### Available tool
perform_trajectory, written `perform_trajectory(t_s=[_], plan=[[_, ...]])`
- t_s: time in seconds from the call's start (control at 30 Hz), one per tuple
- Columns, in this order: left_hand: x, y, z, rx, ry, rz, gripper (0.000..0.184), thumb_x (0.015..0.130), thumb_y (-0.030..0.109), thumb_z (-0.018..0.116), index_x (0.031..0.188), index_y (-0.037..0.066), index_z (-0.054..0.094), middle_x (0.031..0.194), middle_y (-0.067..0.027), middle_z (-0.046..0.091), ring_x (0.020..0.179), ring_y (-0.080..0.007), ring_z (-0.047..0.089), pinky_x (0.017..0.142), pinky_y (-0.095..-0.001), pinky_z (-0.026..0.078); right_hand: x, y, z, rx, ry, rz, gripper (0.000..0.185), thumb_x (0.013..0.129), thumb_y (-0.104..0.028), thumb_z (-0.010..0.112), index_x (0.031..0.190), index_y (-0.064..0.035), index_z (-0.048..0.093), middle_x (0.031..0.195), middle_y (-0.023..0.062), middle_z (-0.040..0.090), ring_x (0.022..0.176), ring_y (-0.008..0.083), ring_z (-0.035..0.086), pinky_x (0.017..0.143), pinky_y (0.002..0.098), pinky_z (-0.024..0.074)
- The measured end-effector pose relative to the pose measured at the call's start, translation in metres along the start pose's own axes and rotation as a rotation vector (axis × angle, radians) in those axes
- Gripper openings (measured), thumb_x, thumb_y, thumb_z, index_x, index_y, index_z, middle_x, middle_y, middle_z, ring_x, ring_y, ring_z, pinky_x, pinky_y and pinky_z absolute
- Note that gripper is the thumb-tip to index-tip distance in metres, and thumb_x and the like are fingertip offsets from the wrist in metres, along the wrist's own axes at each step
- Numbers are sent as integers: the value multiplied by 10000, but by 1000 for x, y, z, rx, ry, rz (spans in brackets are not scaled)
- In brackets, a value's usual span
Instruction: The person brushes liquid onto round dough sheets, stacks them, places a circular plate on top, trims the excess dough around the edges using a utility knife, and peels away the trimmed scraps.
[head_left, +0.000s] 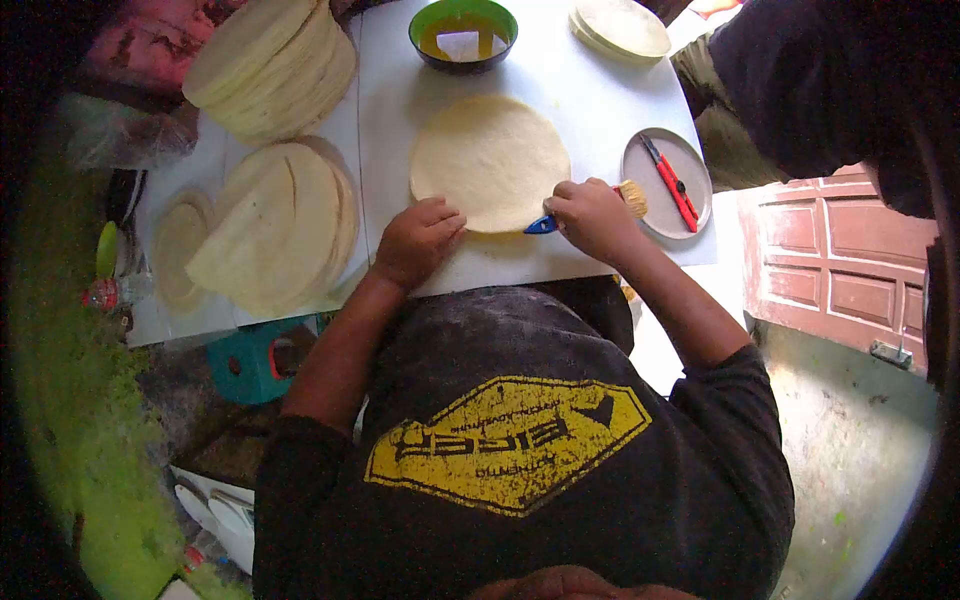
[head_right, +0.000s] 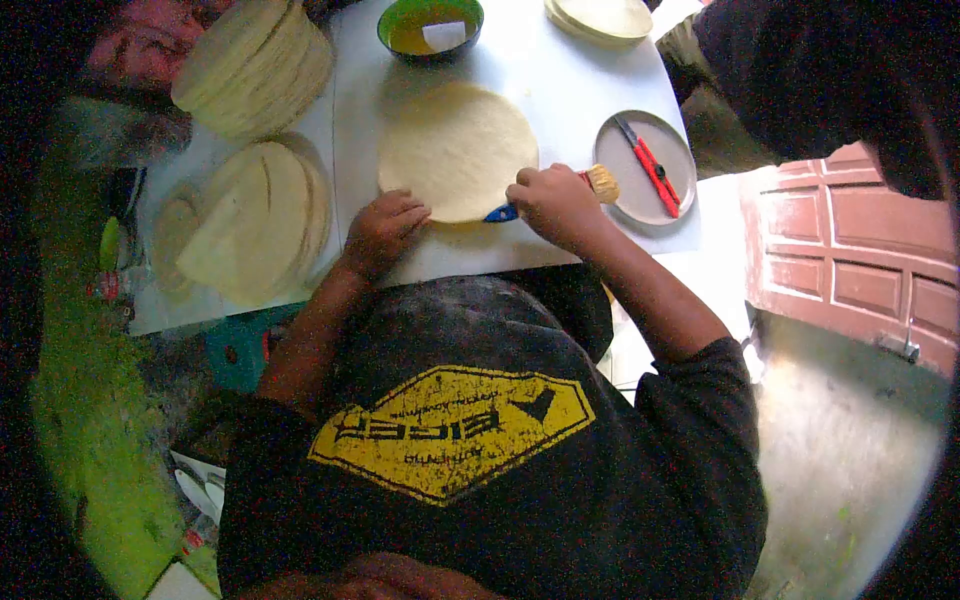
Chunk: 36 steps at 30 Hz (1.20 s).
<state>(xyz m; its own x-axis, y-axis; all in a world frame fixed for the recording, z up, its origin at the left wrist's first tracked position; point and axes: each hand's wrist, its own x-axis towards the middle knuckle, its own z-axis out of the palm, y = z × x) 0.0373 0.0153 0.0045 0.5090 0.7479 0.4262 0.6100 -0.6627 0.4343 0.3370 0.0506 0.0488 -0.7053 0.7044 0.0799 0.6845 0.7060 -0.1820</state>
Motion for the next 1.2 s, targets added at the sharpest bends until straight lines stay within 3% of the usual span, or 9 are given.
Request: perform_trajectory(t_s=[0.27, 0.43, 0.63, 0.7, 0.77, 0.97, 1.1, 1.17, 1.2], plan=[[-8, -2, -9, -32, -14, -41, 217, 767, 140, 746, 960, 66, 683, 988, -103, 677, 1022, -337, 628, 888, -426, 521, 13, 1, -18, 69, -55, 32, 217, 737, -125, 723, 947, -103, 673, 896, 73, 633, 765, 290, 623, 697, 404, 494], [-16, -3, -10, -40, -2, -39, 241, 751, 142, 752, 965, 57, 681, 993, -114, 668, 1035, -341, 619, 888, -429, 515, 72, -12, -50, 241, 223, 85, 289, 730, -67, 724, 1014, -83, 666, 952, 118, 633, 852, 334, 630, 759, 414, 519], [-23, 1, -11, 7, 27, -61, 270, 741, 180, 754, 976, 64, 688, 1012, -102, 660, 1033, -316, 610, 903, -432, 491, 144, -20, -19, 284, 506, -8, 281, 769, -92, 712, 1042, -74, 647, 991, 150, 628, 872, 359, 630, 758, 423, 534], [-24, 2, -12, 64, 65, -69, 266, 748, 206, 741, 974, 75, 692, 1025, -100, 658, 1029, -308, 610, 921, -439, 475, 147, -30, -11, 231, 497, 15, 277, 804, -146, 702, 1062, -76, 628, 991, 150, 624, 871, 365, 631, 744, 435, 531], [-26, -2, -10, 48, 56, -79, 265, 751, 213, 735, 975, 77, 691, 1026, -101, 657, 1034, -308, 608, 929, -441, 470, 141, -48, -10, 185, 171, 436, 275, 830, -200, 689, 1064, -75, 615, 958, 152, 620, 871, 364, 633, 736, 446, 525], [-29, -7, -10, 2, 34, -128, 265, 738, 206, 737, 967, 79, 691, 1014, -98, 659, 1049, -307, 602, 943, -436, 459, 96, -60, 9, 470, 110, 129, 185, 886, -232, 640, 1037, -126, 657, 892, 158, 611, 868, 338, 635, 741, 444, 514], [-28, -5, -12, -40, 56, -155, 250, 728, 193, 745, 944, 77, 695, 996, -96, 663, 1043, -306, 604, 931, -435, 463, 82, -29, -20, 321, 249, 493, 173, 879, -169, 648, 1044, -119, 665, 885, 150, 605, 832, 329, 630, 758, 433, 504], [-25, -3, -16, -56, 51, -152, 245, 728, 190, 746, 940, 77, 695, 990, -96, 664, 1045, -305, 603, 931, -435, 461, 62, -35, -6, 379, 75, 121, 170, 874, -153, 664, 1040, -118, 661, 890, 140, 601, 829, 329, 624, 743, 427, 503], [-24, -3, -16, -61, 53, -154, 241, 728, 187, 748, 936, 77, 695, 983, -96, 665, 1047, -304, 602, 932, -434, 459, 55, -50, -18, 420, 5, 83, 156, 876, -153, 666, 1027, -115, 662, 900, 135, 606, 847, 322, 628, 738, 424, 502]])
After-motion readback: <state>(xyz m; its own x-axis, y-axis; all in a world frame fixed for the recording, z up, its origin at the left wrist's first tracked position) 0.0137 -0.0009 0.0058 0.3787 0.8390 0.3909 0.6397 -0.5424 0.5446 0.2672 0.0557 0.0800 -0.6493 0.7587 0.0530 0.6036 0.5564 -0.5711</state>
